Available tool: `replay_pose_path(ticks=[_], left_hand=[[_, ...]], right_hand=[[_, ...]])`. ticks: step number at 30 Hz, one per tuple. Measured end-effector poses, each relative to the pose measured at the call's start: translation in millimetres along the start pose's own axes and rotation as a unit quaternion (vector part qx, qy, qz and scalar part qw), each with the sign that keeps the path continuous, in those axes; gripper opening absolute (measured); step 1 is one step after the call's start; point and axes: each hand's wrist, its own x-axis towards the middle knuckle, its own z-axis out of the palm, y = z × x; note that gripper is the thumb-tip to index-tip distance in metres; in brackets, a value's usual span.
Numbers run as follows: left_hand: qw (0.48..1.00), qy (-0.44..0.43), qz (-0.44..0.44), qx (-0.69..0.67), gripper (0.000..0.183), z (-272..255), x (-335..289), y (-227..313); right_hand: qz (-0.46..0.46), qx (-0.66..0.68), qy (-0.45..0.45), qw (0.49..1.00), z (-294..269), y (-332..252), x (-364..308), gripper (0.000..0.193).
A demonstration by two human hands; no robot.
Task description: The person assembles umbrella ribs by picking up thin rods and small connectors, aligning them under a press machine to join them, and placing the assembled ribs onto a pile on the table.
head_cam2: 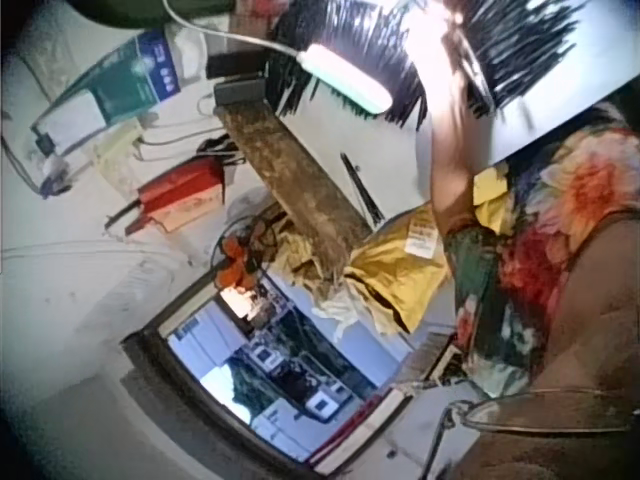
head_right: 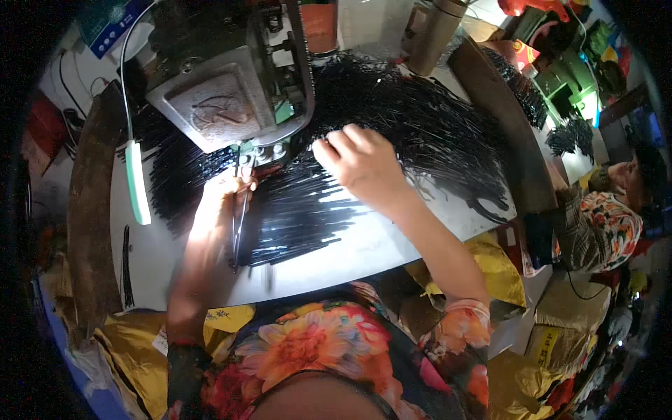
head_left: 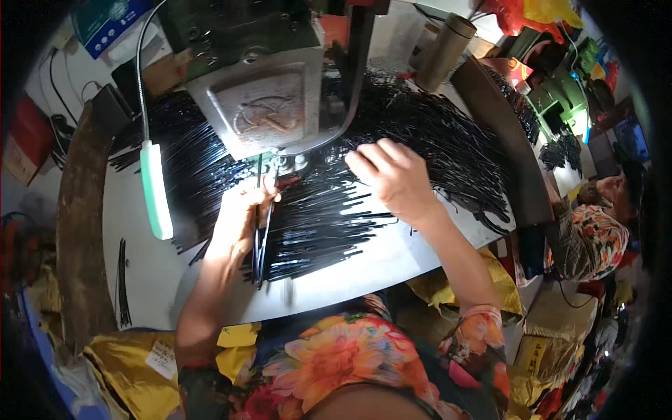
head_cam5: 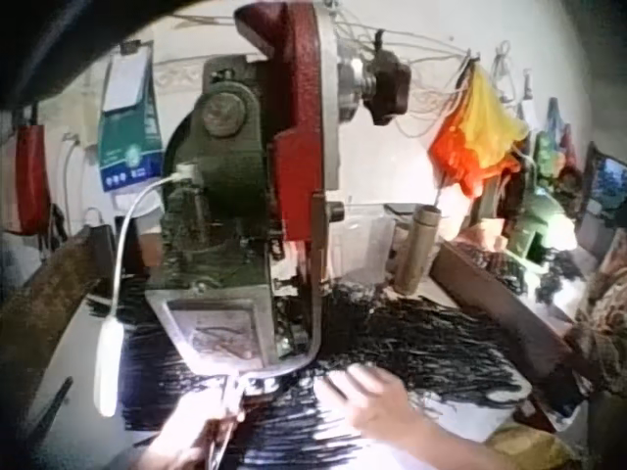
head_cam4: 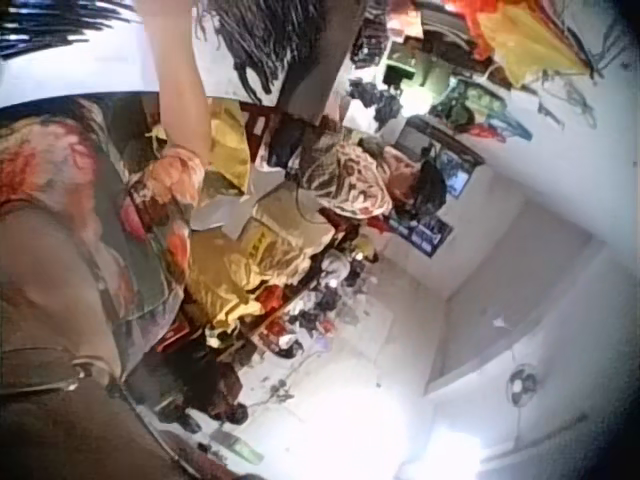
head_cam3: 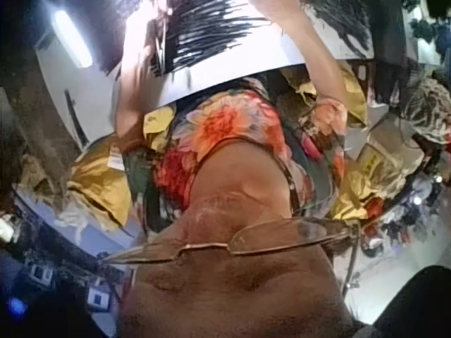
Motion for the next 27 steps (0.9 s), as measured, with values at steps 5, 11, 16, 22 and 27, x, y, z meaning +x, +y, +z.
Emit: replay_pose_path(ticks=[5,11,16,22,27], left_hand=[[0.998,0.044,0.028,0.023,0.008,1.1,-4.0,2.1],[0.998,0.035,0.016,0.048,0.01,0.9,-9.0,6.6],[0.999,0.043,-0.005,0.022,0.015,-3.1,-6.7,5.3],[0.999,0.037,-0.016,0.001,0.017,-5.1,-3.7,2.1],[0.999,0.043,-0.012,0.023,0.016,0.9,-4.6,6.1]], right_hand=[[0.019,0.105,-0.028,0.994,28.0,-30.3,22.1,0.018],[0.308,0.608,-0.078,0.727,59.1,-46.4,35.0,0.015],[0.385,0.677,-0.138,0.612,50.1,-44.3,44.0,0.017],[0.357,0.718,-0.117,0.586,49.1,-44.5,43.5,0.021],[0.349,0.718,-0.106,0.593,49.4,-44.9,44.0,0.022]])
